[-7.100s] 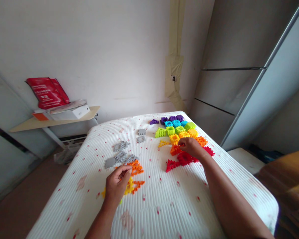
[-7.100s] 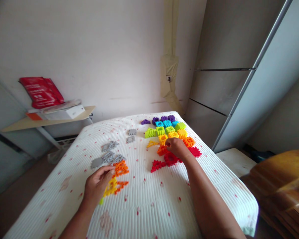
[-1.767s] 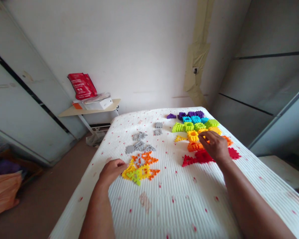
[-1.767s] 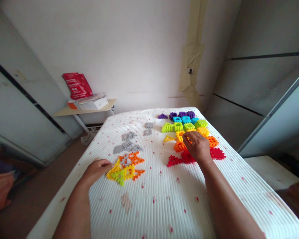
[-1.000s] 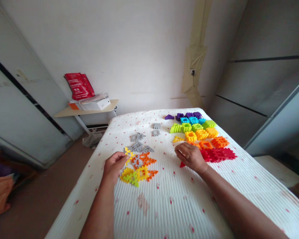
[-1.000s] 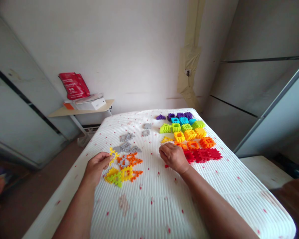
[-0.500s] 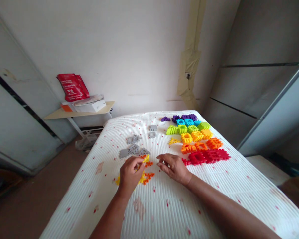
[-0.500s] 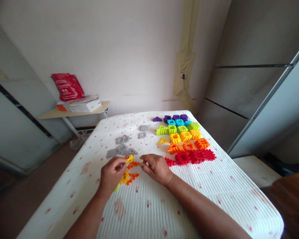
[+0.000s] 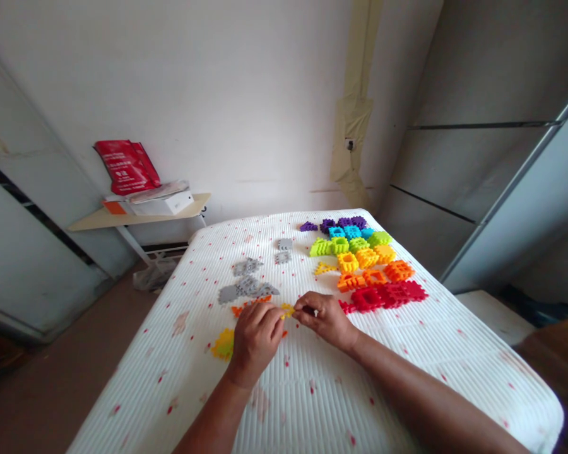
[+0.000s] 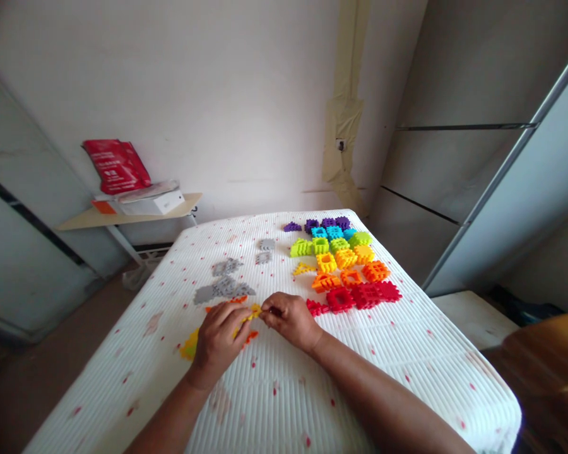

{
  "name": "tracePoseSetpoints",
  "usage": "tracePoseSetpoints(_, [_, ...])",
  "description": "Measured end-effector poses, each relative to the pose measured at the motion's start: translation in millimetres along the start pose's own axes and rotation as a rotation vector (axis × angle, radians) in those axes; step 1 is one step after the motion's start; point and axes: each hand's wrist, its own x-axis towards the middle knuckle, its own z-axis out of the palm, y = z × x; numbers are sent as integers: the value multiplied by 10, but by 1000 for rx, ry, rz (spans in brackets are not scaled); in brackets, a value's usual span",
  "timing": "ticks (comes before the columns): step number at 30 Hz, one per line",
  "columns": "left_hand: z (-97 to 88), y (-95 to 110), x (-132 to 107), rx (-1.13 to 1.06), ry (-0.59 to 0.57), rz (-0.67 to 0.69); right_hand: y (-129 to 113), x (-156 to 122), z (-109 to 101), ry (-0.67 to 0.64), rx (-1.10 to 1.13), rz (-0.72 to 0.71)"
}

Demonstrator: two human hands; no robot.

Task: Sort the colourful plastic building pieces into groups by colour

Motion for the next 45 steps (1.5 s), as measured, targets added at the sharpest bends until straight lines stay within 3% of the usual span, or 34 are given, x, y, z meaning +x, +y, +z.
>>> tracePoseSetpoints(3, [2,-60,1,-152,1,-244,26,5,-23,47,-9,-20])
tracePoseSetpoints(6, [-9,-130,-9,-275,-73,-451,20,13,-49,82,-34,-45])
tracePoseSetpoints(13, [-55,-155,-37,-708,-219,-687,-2,44,-82,-6,-193,-242])
tracePoseSetpoints(17, [-37,-148,-32,-764,-232,-800,27,45,-96,-29,-330,-289])
tracePoseSetpoints(23, [35,-170,-73,-721,-259,-753,-46,75,-125,-69,-556,-304])
tracePoseSetpoints(33, [1,-114,-26,-600,-225,-539,-151,203,-159,-210,-687,-335])
tracePoseSetpoints(36, [-15,-145,-29,-574,-175,-565,-121,431,-378,-254,-795,-206])
tracePoseSetpoints(40, [-31,-214,-45,-528,-154,-581,53,824,-725,-387,-1126,162])
tracePoseSetpoints(45, [-13,-282,-82,-453,-169,-520,351,1045,-838,-545,-1214,239])
